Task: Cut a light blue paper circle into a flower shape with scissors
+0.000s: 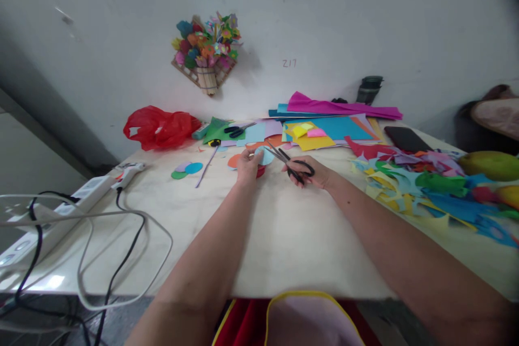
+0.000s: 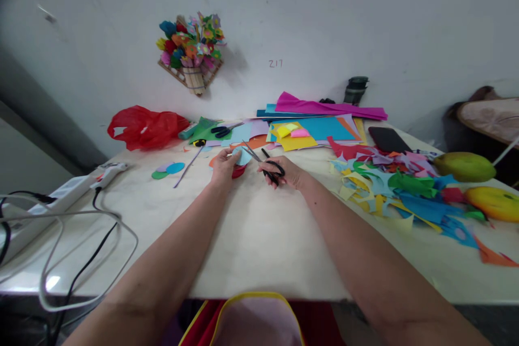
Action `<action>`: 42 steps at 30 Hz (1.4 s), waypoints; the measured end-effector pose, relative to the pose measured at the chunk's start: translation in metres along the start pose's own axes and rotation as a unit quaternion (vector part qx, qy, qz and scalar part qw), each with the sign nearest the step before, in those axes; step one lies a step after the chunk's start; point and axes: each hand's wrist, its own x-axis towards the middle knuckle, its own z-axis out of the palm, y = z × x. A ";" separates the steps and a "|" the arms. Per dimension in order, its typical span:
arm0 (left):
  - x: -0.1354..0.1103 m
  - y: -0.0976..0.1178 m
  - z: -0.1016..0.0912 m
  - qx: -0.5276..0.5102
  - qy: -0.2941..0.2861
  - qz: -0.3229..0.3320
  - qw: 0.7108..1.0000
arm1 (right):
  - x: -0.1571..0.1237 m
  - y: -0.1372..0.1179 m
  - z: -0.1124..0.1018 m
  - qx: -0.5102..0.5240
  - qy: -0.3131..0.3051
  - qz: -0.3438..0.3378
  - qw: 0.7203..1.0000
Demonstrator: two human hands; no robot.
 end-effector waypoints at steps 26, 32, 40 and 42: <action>-0.010 0.004 0.008 -0.029 -0.036 -0.064 0.997 | 0.007 0.002 0.017 -0.591 0.194 -0.060 0.781; -0.007 0.003 0.002 -0.024 -0.065 -0.057 0.996 | 0.008 0.001 0.007 -0.543 0.224 -0.074 0.806; -0.012 0.012 0.002 -0.025 -0.106 -0.080 0.991 | 0.010 0.010 -0.016 -0.482 0.201 -0.074 0.849; -0.013 0.013 0.002 -0.032 -0.113 -0.083 0.990 | 0.009 0.011 -0.017 -0.481 0.185 -0.071 0.854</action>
